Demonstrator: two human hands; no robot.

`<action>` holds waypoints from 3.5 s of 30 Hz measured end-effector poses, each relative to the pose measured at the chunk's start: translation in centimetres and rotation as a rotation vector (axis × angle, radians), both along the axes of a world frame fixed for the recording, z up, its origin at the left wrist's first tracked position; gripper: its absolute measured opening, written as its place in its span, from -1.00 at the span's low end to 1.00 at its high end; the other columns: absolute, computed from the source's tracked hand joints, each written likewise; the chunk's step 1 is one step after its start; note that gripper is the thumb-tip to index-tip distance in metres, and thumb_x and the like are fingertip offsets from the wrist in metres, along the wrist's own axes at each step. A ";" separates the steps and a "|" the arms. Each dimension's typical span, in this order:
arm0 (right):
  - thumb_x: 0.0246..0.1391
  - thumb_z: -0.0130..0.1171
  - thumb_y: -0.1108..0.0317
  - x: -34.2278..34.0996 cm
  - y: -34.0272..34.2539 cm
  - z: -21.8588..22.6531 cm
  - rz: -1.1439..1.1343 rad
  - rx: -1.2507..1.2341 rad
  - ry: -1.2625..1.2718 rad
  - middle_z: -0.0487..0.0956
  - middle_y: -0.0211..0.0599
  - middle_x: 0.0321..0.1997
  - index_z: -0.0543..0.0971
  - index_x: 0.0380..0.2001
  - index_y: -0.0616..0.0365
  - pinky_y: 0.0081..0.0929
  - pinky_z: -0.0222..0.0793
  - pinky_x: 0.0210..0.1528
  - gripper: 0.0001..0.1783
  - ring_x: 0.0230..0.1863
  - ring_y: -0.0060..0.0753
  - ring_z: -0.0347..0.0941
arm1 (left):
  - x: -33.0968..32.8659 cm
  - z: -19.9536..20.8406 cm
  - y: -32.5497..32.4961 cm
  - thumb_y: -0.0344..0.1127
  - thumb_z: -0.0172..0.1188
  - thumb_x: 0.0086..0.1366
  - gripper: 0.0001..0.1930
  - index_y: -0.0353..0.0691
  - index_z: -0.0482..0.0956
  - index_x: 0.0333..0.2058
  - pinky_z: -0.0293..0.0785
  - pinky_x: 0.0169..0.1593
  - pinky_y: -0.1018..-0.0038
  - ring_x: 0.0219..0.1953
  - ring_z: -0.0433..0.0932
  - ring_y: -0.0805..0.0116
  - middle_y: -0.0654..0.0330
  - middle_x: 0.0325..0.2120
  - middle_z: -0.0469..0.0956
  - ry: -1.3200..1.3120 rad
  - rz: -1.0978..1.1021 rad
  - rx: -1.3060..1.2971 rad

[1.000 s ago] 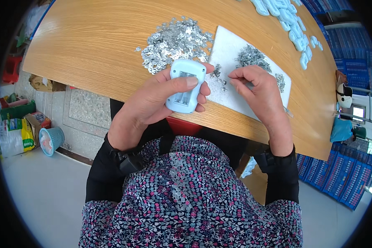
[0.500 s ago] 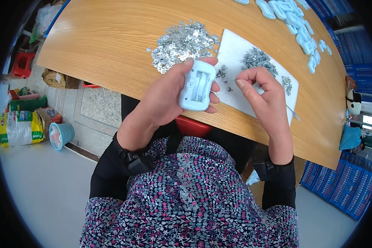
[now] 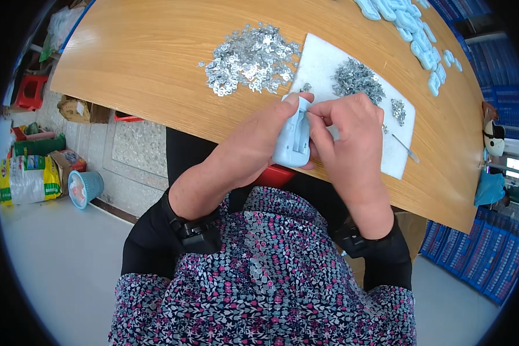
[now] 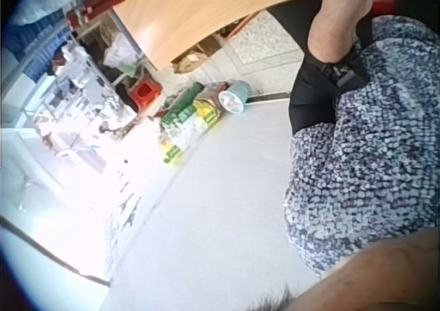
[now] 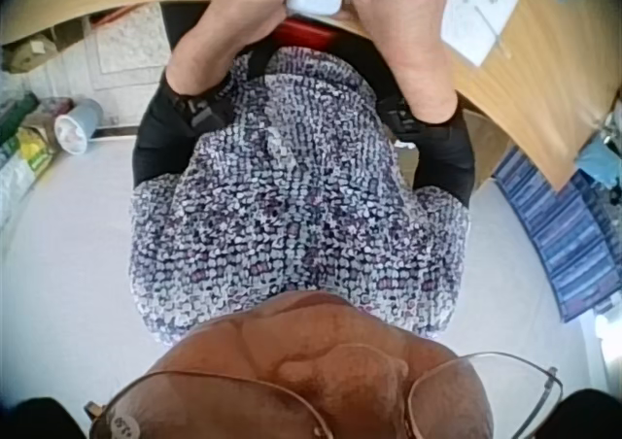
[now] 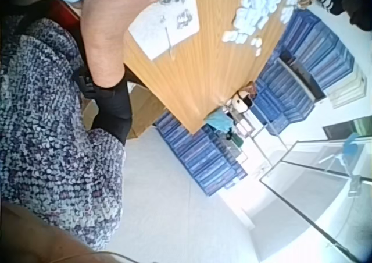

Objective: Manually assemble metal components into plastic toy housing using a small probe tool.

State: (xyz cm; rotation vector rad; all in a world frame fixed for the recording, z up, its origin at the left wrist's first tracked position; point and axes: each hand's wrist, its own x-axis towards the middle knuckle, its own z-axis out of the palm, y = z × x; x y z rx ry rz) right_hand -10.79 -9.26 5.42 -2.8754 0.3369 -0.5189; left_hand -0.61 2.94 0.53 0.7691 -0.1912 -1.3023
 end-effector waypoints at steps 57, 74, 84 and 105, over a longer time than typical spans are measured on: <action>0.18 0.22 0.56 -3.5 -2.2 -2.3 0.002 1.317 -0.161 0.63 -0.39 -0.20 0.59 -0.01 0.29 -0.61 0.46 -0.11 -0.71 -0.21 -0.63 0.54 | 0.7 -2.4 0.5 -0.10 -0.23 0.54 -0.57 -0.17 0.27 0.24 0.22 -0.50 0.55 -0.51 0.38 0.46 0.09 -0.21 0.52 0.403 -0.389 -0.348; 0.22 0.18 0.42 -15.6 -5.3 -0.9 -0.327 1.305 -0.158 0.63 -0.32 -0.14 0.57 -0.05 0.30 -0.51 0.44 -0.02 -0.73 -0.12 -0.54 0.53 | -2.9 1.3 -4.0 -0.02 -0.21 0.55 -0.38 -0.17 -0.06 0.43 0.63 -0.08 0.29 -0.16 0.63 0.16 -0.09 -0.02 0.50 -0.068 -0.724 -0.053; 0.16 0.27 0.32 -46.3 -9.3 -8.2 -1.019 1.050 -0.077 0.61 -0.44 -0.31 0.60 -0.10 0.31 -0.55 0.42 -0.22 -0.68 -0.29 -0.62 0.49 | 4.3 5.8 -14.5 -0.11 -0.03 0.48 -0.57 -0.26 0.46 0.16 0.59 -0.16 0.45 -0.21 0.61 0.38 0.15 -0.25 0.59 -0.992 -0.519 0.096; 0.16 0.12 0.56 -28.2 -18.2 -5.8 -0.725 0.319 -0.373 0.44 -0.11 -0.01 0.57 -0.16 0.26 -0.34 0.30 0.15 -0.82 0.07 -0.16 0.38 | 16.7 3.3 -39.6 0.46 0.21 0.06 -0.09 0.13 0.34 0.32 0.15 0.30 -0.20 0.38 0.10 -0.14 0.00 0.32 0.24 -2.089 0.076 0.667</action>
